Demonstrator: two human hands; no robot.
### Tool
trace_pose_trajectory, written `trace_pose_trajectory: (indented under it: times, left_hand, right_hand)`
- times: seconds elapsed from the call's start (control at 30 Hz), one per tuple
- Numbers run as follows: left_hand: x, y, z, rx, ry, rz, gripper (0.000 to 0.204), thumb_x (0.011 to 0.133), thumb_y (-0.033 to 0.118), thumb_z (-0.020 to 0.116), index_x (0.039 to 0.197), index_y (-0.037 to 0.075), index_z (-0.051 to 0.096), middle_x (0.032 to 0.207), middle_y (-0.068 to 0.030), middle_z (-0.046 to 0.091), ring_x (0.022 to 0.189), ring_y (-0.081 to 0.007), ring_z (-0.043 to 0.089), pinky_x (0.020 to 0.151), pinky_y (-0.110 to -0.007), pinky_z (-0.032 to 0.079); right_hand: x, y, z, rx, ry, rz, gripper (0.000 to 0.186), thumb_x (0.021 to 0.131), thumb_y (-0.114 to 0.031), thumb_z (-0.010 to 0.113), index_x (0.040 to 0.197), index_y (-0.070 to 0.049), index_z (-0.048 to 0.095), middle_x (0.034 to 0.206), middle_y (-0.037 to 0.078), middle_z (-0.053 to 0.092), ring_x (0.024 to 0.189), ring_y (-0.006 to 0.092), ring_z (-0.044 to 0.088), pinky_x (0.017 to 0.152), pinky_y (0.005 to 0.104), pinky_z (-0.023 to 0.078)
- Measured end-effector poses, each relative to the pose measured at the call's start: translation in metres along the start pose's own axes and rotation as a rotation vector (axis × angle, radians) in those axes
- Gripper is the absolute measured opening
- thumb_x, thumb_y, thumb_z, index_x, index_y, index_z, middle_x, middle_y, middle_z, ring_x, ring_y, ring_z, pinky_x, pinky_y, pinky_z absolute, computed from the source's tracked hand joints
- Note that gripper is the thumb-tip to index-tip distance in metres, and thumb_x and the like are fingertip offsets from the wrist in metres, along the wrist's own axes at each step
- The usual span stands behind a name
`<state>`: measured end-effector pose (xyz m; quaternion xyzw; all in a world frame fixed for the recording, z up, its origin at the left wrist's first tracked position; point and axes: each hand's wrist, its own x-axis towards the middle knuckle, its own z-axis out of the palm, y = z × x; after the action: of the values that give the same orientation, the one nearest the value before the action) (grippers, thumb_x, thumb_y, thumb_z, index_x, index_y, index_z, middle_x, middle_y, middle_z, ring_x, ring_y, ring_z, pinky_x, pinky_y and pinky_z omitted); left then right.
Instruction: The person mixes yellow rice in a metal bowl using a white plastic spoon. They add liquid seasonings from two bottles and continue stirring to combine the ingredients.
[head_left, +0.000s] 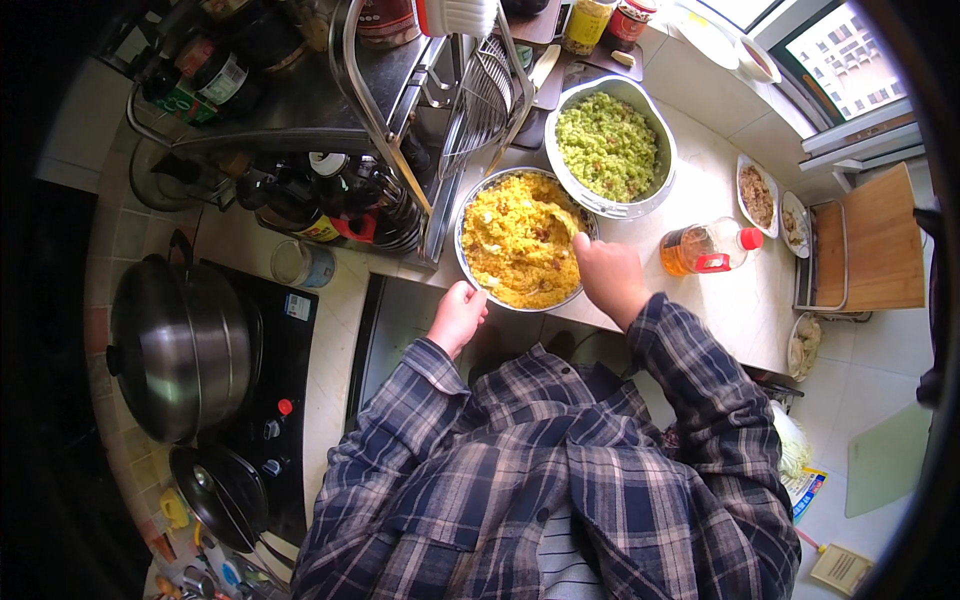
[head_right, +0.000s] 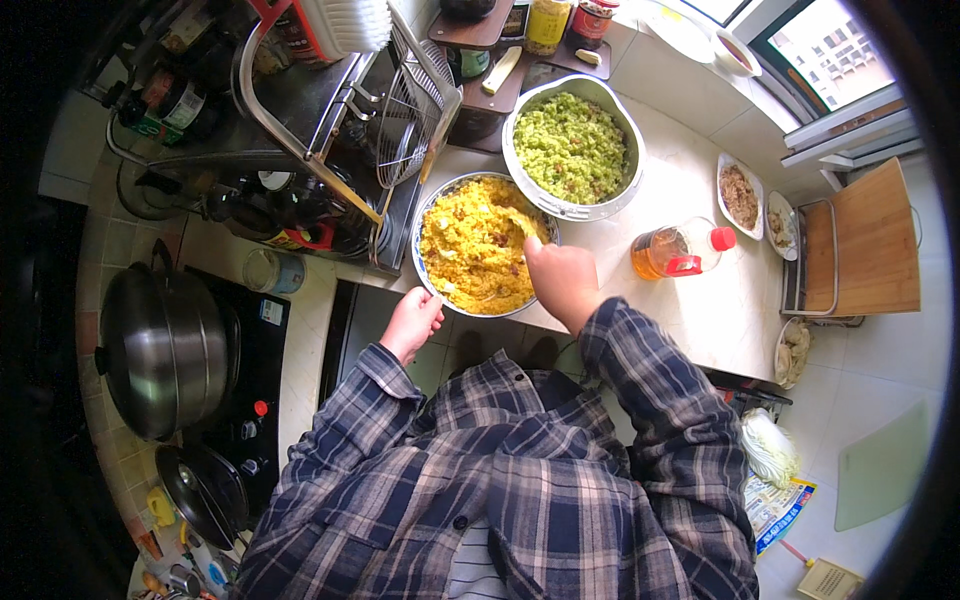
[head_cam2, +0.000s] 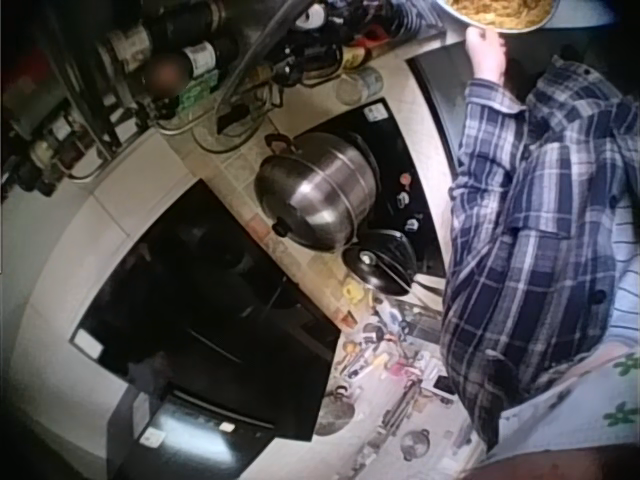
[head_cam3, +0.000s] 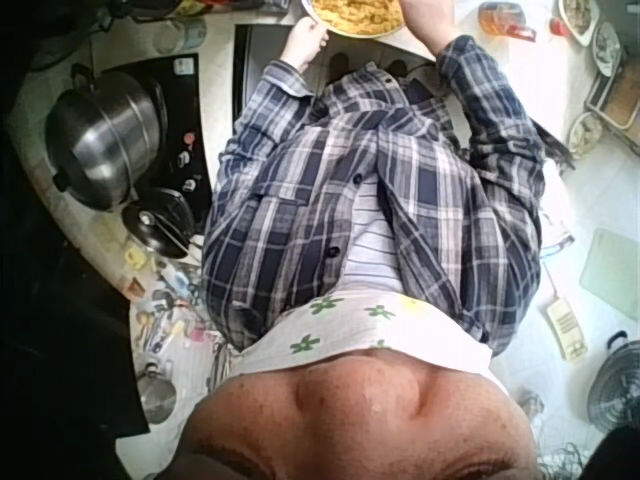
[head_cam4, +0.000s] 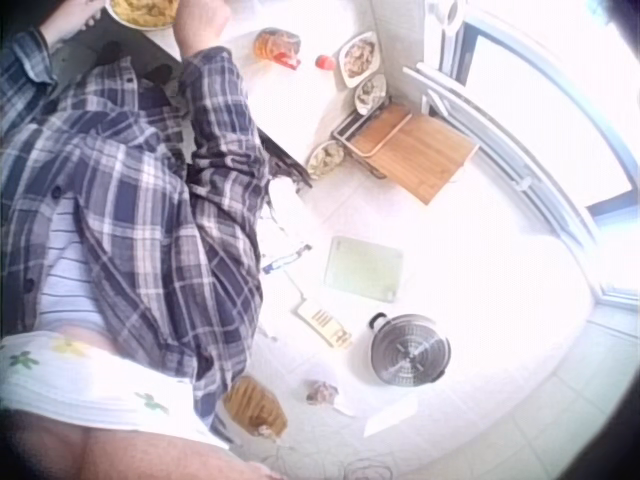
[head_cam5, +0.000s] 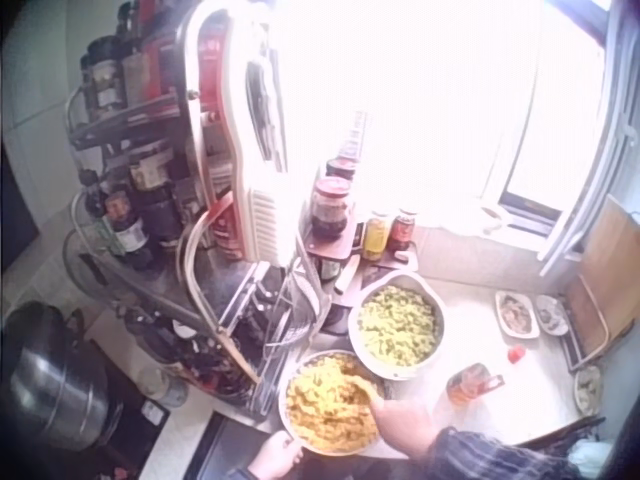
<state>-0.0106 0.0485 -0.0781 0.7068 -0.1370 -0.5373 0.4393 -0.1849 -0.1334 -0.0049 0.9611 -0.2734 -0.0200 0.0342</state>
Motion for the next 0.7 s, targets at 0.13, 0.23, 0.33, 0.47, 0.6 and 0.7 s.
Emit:
trace_pose_trajectory:
  times: [0.13, 0.23, 0.33, 0.47, 0.6, 0.7]
  left_hand:
    - [0.0, -0.001, -0.001, -0.001, -0.031, 0.008, 0.018, 0.097, 0.023, 0.056, 0.09, 0.007, 0.054, 0.075, 0.0003, 0.057, 0.062, -0.0072, 0.051, 0.054, -0.022, 0.042]
    - [-0.001, 0.001, -0.001, 0.008, -0.024, -0.006, 0.018, 0.097, 0.023, 0.055, 0.09, 0.007, 0.053, 0.075, 0.0001, 0.057, 0.062, -0.0073, 0.051, 0.054, -0.022, 0.042]
    - [-0.001, 0.002, 0.0, 0.01, -0.001, -0.012, 0.018, 0.095, 0.019, 0.059, 0.086, 0.004, 0.054, 0.073, -0.0019, 0.059, 0.062, -0.0089, 0.054, 0.059, -0.025, 0.047]
    - [-0.001, 0.002, -0.001, -0.006, -0.009, 0.007, 0.018, 0.095, 0.019, 0.059, 0.086, 0.004, 0.054, 0.073, -0.0022, 0.059, 0.061, -0.0091, 0.054, 0.058, -0.025, 0.047]
    - [0.0, 0.0, -0.001, -0.009, -0.009, 0.011, 0.018, 0.095, 0.019, 0.059, 0.086, 0.004, 0.054, 0.072, -0.0021, 0.059, 0.061, -0.0092, 0.054, 0.058, -0.025, 0.046]
    - [0.001, 0.0, 0.0, -0.003, -0.01, 0.003, 0.018, 0.095, 0.019, 0.059, 0.087, 0.004, 0.054, 0.072, -0.0021, 0.059, 0.061, -0.0092, 0.054, 0.058, -0.025, 0.046]
  right_hand:
    - [-0.021, -0.003, -0.021, 0.2, -0.115, 0.176, 0.006, 0.085, -0.008, 0.054, 0.089, -0.006, 0.05, 0.067, 0.013, 0.064, 0.06, 0.0344, 0.064, 0.051, 0.0456, 0.049]
    - [-0.022, 0.003, -0.03, 0.178, -0.022, 0.176, 0.005, 0.087, -0.009, 0.053, 0.09, -0.006, 0.05, 0.067, 0.012, 0.064, 0.062, 0.0336, 0.065, 0.052, 0.0446, 0.05]
    - [-0.014, 0.004, -0.026, 0.101, -0.153, 0.26, 0.005, 0.088, -0.008, 0.051, 0.092, -0.006, 0.051, 0.068, 0.013, 0.064, 0.063, 0.0339, 0.065, 0.053, 0.0456, 0.05]
    - [-0.021, -0.011, -0.028, 0.173, -0.212, 0.247, 0.004, 0.088, -0.007, 0.051, 0.09, -0.005, 0.049, 0.068, 0.015, 0.064, 0.062, 0.0354, 0.064, 0.054, 0.0473, 0.049]
    - [-0.032, 0.002, -0.054, 0.237, 0.033, 0.134, 0.007, 0.088, -0.011, 0.053, 0.085, -0.007, 0.049, 0.064, 0.013, 0.06, 0.058, 0.0341, 0.062, 0.051, 0.0454, 0.047]
    - [-0.042, 0.004, -0.066, 0.277, 0.087, 0.023, 0.015, 0.087, -0.016, 0.059, 0.077, -0.008, 0.05, 0.063, 0.012, 0.056, 0.058, 0.035, 0.058, 0.051, 0.0464, 0.044]
